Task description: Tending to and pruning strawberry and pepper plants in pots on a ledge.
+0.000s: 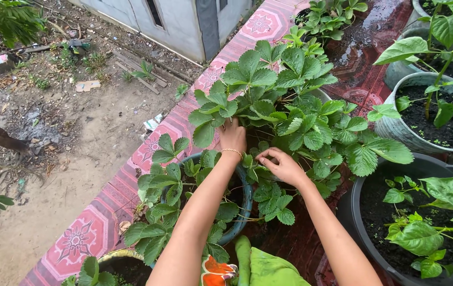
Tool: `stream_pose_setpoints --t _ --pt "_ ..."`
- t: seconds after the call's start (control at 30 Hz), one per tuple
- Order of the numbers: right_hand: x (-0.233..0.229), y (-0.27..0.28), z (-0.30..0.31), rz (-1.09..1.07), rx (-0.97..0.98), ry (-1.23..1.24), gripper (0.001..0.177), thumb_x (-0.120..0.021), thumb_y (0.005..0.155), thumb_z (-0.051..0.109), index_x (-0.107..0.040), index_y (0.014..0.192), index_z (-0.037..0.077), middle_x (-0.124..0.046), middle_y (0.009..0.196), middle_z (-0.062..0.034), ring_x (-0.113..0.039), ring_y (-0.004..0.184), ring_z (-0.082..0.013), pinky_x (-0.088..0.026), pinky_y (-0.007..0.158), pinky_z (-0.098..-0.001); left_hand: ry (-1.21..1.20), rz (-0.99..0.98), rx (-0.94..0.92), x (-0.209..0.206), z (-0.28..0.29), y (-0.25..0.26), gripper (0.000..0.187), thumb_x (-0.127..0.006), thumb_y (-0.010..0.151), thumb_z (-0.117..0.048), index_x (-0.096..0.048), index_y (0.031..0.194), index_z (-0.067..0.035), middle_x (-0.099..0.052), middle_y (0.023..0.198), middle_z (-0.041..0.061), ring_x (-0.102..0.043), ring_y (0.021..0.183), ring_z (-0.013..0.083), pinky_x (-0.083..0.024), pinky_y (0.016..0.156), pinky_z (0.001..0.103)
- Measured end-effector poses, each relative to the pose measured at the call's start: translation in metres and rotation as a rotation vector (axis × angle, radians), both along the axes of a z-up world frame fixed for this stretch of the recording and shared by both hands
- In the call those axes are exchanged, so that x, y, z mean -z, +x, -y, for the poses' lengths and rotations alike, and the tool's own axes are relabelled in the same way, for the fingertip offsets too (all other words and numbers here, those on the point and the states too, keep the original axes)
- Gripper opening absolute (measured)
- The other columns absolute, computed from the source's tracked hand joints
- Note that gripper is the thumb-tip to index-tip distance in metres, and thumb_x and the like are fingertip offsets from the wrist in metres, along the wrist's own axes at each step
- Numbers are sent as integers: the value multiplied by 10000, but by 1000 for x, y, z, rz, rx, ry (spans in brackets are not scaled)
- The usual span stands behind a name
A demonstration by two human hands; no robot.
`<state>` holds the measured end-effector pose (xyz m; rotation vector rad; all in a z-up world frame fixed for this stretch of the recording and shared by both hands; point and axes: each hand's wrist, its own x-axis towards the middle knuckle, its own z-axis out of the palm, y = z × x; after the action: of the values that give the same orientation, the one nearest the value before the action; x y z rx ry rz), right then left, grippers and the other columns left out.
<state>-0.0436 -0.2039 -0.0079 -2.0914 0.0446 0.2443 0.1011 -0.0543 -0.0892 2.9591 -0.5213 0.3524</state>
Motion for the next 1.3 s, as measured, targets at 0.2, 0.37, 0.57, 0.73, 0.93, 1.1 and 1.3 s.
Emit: stream_pose_setpoints --t 0.2,0.37,0.57,0.73,0.93,1.1,1.3 --pt "1 -6 -5 43 37 46 252 -638 970 270 -742 1134 108 -665 1073 -21 -628 792 -111 -530 742 -278 -29 21 133 -61 -19 -18 188 -753 679 -128 -793 862 -106 -558 1281 136 -428 1311 423 -317 1031 639" --pt "3 -7 -6 45 81 18 245 -658 966 273 -745 1121 105 -672 1045 -13 -589 748 -119 -519 709 -285 -15 40 205 -101 -33 -35 237 -775 635 -166 -774 861 -91 -560 1263 125 -454 1253 395 -325 1025 607" --pt "2 -12 -7 64 104 24 246 -661 958 269 -737 1135 116 -685 1038 1 -587 723 -96 -521 690 -274 71 209 299 -130 -73 -48 166 -743 732 -150 -767 891 -111 -618 1223 96 -516 1169 296 -361 1010 490" --pt "-14 -20 -9 -18 160 17 274 -652 980 266 -736 1220 164 -690 837 -70 -540 685 -116 -483 666 -299 -286 -179 184 -222 -160 -79 136 -762 833 -284 -776 886 -159 -713 965 23 -650 959 208 -395 916 464" --pt "-60 -41 -8 109 107 10 292 -633 957 238 -706 1230 166 -752 990 -9 -677 794 -90 -549 722 -292 -336 -428 -77 -234 -302 -114 215 -777 819 -248 -812 974 -103 -794 908 101 -775 821 234 -599 777 369" --pt "-101 -62 2 355 457 91 262 -542 1006 166 -715 1198 124 -771 1132 -62 -750 967 -146 -570 721 -354 -54 -528 -344 -172 -368 -136 371 -798 778 -244 -784 1135 -143 -813 1032 100 -770 960 273 -597 910 420" --pt "-49 -45 61 657 791 -421 547 -658 974 64 -464 1485 74 -567 1462 -164 -512 1378 -296 -399 1178 -492 223 -471 -348 -206 -305 -150 422 -693 863 -258 -703 1282 -213 -742 1151 158 -720 1023 344 -583 886 479"
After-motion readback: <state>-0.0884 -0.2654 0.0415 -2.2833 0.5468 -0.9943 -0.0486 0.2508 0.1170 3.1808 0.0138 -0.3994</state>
